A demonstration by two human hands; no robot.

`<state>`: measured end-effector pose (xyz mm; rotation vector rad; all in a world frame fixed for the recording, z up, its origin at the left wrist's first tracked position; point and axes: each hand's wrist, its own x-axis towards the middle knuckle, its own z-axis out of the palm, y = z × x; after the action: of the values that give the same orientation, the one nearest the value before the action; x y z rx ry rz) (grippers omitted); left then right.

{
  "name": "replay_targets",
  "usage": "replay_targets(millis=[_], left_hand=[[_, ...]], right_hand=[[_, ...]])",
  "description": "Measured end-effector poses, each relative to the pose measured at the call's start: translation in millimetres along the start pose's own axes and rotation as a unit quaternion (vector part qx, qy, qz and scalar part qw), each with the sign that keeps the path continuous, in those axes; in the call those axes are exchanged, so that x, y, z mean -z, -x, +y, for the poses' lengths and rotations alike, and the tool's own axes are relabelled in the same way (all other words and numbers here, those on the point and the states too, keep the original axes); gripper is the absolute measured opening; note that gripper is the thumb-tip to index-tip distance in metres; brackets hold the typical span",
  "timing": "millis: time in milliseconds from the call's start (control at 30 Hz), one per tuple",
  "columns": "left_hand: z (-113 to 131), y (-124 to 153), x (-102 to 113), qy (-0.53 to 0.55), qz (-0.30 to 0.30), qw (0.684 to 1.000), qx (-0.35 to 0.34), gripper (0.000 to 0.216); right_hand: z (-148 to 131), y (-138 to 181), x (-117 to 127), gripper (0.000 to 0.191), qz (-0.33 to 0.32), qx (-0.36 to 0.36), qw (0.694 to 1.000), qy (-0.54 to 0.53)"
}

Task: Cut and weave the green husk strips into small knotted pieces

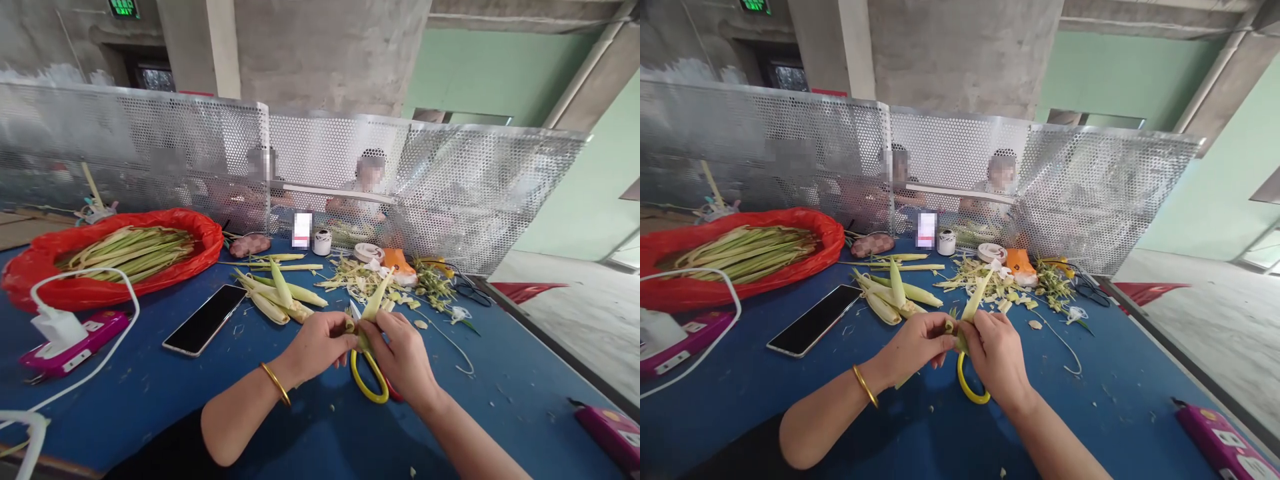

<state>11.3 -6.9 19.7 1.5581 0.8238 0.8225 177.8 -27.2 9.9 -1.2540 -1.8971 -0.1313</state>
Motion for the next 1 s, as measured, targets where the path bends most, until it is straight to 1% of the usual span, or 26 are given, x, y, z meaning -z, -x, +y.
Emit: replay_targets(millis=[33,67,133,167,300,467,633,700,800,900,1000], left_hand=[[-1,0,0,0.007,0.0,1.0,-0.005,0.009],[-2,-1,0,0.016,0.003,1.0,-0.007,0.013],[-4,-2,0,0.033,0.021,0.999,-0.001,0.023],[-5,-2,0,0.039,0.032,0.999,0.007,0.024],[-3,-2,-3,0.058,0.06,0.996,0.032,0.019],[-2,-1,-5,0.084,0.086,0.993,0.017,0.02],[-3,-1,-9,0.054,0.09,0.994,0.015,0.026],[-3,-1,-10,0.053,0.102,0.993,0.012,0.023],[-3,-2,-8,0.084,0.142,0.986,0.016,0.024],[-5,-6,-2,0.144,0.178,0.973,0.024,0.03],[-7,-10,6,0.208,0.193,0.958,0.037,0.032]], right_hand=[[0,0,0,0.032,-0.002,-0.016,1.0,-0.003],[0,0,0,0.032,-0.004,-0.035,0.999,-0.011],[-1,0,0,0.031,-0.006,-0.068,0.997,-0.032],[-2,1,0,0.031,-0.007,-0.077,0.996,-0.04],[-3,2,-1,0.032,-0.008,-0.098,0.995,-0.035],[-2,4,-4,0.032,-0.016,-0.146,0.989,-0.021],[-3,4,-7,0.031,-0.023,-0.17,0.985,-0.031],[-4,3,-6,0.031,-0.03,-0.178,0.983,-0.037],[-2,-1,-2,0.031,-0.058,-0.189,0.978,-0.07],[2,-7,8,0.023,-0.119,-0.175,0.97,-0.123],[6,-12,21,0.034,-0.151,-0.154,0.96,-0.179]])
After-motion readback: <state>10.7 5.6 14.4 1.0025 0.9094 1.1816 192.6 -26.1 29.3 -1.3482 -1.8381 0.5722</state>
